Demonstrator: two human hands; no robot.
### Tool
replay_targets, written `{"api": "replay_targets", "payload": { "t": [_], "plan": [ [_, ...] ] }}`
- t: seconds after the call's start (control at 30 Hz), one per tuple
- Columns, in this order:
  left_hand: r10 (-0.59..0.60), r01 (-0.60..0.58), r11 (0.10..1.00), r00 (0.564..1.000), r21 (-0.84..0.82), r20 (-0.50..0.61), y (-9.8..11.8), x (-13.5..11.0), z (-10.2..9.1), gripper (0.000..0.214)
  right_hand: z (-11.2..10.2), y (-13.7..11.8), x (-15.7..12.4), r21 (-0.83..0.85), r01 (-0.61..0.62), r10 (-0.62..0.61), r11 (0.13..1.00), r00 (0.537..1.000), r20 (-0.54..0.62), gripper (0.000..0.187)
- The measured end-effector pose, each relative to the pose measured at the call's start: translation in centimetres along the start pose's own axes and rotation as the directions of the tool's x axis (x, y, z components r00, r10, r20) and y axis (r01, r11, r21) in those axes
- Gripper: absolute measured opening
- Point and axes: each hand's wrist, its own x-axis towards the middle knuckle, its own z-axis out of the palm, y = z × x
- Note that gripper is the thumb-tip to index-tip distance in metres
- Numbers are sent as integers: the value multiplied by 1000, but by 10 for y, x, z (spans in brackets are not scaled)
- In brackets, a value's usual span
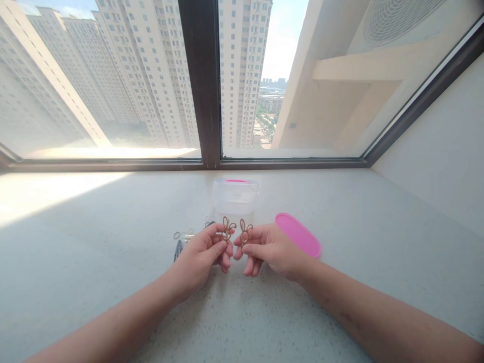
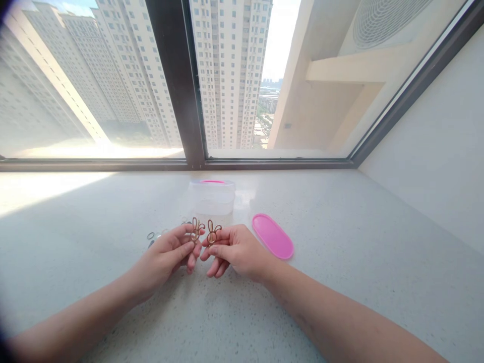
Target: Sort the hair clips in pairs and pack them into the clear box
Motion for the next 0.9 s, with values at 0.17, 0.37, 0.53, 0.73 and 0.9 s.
{"api": "replay_targets", "payload": {
  "t": [0.17,0.37,0.53,0.73,0.9],
  "plan": [
    [-2,2,1000,1000,8,1,0,0,1,15,0,0,0,-21,5,-5,1000,1000,-8,27],
    [18,-18,1000,1000,1,11,0,0,0,17,3,1,-3,-184,74,-84,980,995,-47,19],
    [78,-80,991,997,107,27,2,-4,0,12,6,1,-9,-451,216,-286,866,954,-92,13],
    [202,-200,938,979,285,22,5,-12,5,15,9,-3,-16,-674,384,-488,631,872,41,19],
    [237,-231,922,971,310,19,5,-14,6,18,10,-3,-17,-723,436,-544,536,833,99,19]
  ]
}}
